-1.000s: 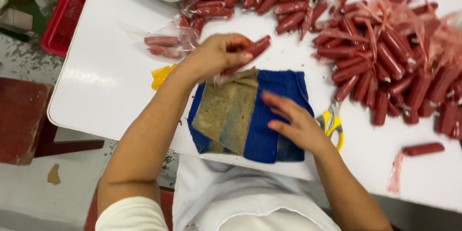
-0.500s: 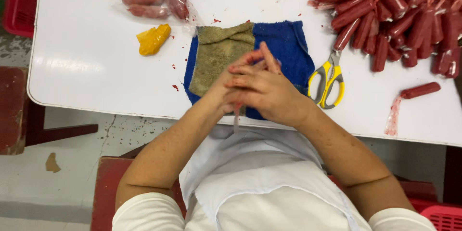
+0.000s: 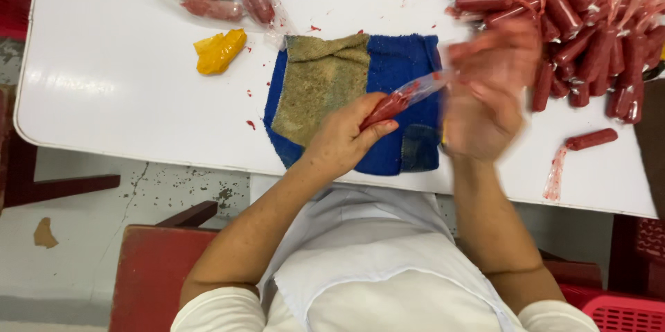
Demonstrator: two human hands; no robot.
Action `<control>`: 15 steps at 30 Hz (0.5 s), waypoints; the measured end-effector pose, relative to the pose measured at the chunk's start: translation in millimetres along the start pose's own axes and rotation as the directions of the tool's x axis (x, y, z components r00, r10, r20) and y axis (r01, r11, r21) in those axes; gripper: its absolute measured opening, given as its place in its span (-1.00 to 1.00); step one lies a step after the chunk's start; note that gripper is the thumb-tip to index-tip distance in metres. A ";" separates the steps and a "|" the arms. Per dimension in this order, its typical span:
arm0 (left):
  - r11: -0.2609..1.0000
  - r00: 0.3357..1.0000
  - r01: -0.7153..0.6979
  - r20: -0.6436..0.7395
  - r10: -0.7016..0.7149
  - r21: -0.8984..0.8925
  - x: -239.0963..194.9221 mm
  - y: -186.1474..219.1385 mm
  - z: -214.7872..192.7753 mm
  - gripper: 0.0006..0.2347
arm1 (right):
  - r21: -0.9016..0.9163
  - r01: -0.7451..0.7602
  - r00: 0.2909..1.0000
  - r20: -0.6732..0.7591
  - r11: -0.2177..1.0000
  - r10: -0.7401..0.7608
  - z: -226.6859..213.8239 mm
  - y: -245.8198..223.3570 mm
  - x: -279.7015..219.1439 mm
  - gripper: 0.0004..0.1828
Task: The person sits at a white table and repeatedly picks up long strands of raw sausage. They use their hands to tie knots in the sausage strands to form individual links, then place the finished links onto a pile on the table.
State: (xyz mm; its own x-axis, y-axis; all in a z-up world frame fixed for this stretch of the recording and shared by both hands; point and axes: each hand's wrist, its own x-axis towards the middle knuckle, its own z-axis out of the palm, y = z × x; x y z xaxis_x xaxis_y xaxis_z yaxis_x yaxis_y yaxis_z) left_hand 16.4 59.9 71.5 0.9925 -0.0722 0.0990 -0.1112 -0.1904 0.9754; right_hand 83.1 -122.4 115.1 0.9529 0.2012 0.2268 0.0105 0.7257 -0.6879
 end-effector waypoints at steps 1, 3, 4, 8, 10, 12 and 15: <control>0.986 0.993 0.033 0.103 -0.050 0.165 2.2 8.9 -9.9 -0.64 | -0.344 0.320 0.944 0.191 0.883 -0.268 8.6 -24.5 1.7 -0.34; 0.946 0.972 0.046 0.205 -0.117 0.322 0.9 23.4 -18.2 -0.68 | -0.565 0.607 0.795 0.432 0.560 -0.426 26.7 -59.6 -7.7 -0.17; 0.948 0.968 0.014 0.235 -0.092 0.317 1.6 28.8 -18.9 -0.75 | -0.727 0.681 0.727 0.686 0.094 0.042 36.6 -69.2 -13.9 -0.34; 0.990 0.967 -0.049 0.254 0.014 0.130 1.1 10.9 -12.3 -0.77 | -0.487 0.811 0.573 0.548 -0.323 0.610 34.3 -44.4 -12.5 -0.39; 0.992 0.967 -0.028 0.257 -0.005 0.122 -8.1 3.9 -11.4 -0.77 | -0.431 0.818 0.575 0.584 -0.381 0.574 36.3 -32.3 -18.7 -0.53; 0.994 0.967 -0.005 0.255 -0.025 0.114 -5.4 -1.2 -12.9 -0.76 | -0.372 0.821 0.567 0.622 -0.433 0.540 40.6 -28.0 -13.7 -0.65; 0.989 0.965 0.129 0.222 -0.140 0.066 -3.2 -5.2 -16.9 -0.75 | -0.417 0.826 0.564 0.591 -0.379 0.577 49.1 -28.4 -9.1 -0.63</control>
State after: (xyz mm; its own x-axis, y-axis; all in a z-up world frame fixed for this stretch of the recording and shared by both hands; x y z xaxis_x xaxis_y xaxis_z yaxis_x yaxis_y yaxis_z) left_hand 14.6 77.7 69.4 0.9618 -0.2602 -0.0851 0.0145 -0.2622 0.9649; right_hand 59.3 -112.5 166.4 0.3643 0.9210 0.1381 0.9094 -0.3837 0.1603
